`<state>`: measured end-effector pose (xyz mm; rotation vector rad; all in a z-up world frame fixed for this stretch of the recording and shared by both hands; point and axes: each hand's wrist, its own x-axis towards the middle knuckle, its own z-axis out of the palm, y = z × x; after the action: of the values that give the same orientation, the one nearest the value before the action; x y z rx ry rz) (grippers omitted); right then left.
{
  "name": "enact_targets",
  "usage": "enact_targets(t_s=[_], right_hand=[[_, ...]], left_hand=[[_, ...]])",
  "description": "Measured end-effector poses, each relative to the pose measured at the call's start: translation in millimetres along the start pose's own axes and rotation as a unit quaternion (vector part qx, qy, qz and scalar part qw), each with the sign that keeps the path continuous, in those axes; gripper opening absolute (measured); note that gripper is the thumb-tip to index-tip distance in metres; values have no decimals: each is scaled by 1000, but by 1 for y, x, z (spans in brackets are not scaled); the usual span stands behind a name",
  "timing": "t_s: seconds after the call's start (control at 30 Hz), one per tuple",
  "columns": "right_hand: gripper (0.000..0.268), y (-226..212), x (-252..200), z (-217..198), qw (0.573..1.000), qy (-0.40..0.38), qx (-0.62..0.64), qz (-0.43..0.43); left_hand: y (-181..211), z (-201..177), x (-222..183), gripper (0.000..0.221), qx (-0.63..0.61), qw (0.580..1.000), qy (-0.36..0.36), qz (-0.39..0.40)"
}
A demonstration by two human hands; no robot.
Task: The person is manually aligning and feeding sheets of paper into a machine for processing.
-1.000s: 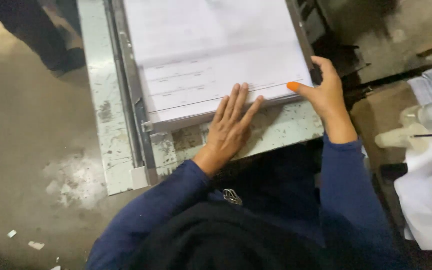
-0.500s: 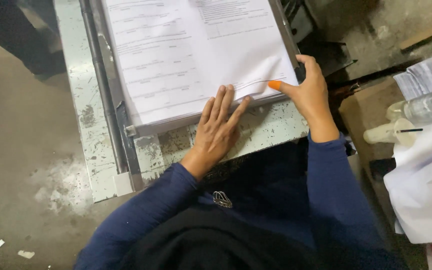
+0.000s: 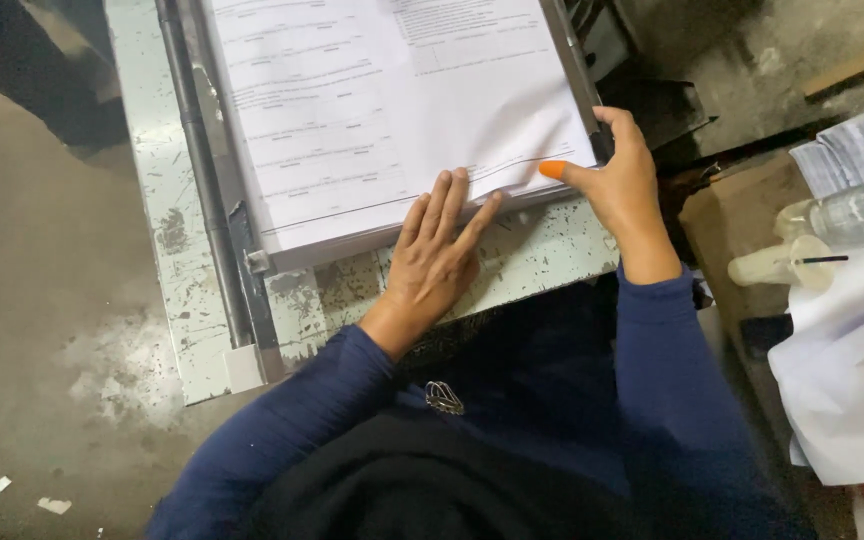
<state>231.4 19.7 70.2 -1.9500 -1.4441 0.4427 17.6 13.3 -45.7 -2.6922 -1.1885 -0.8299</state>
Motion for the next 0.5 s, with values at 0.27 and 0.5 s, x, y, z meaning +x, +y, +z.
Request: enact_targets(t_s=[0.27,0.5], right_hand=[[70,13,3,0,999,-12,25,-19],[67,2,1,0,1000,-5,-20,12]], left_hand=[[1,-4,1,85,6,1000,-13,3],[0,-6,1,87,21,1000,-3,11]])
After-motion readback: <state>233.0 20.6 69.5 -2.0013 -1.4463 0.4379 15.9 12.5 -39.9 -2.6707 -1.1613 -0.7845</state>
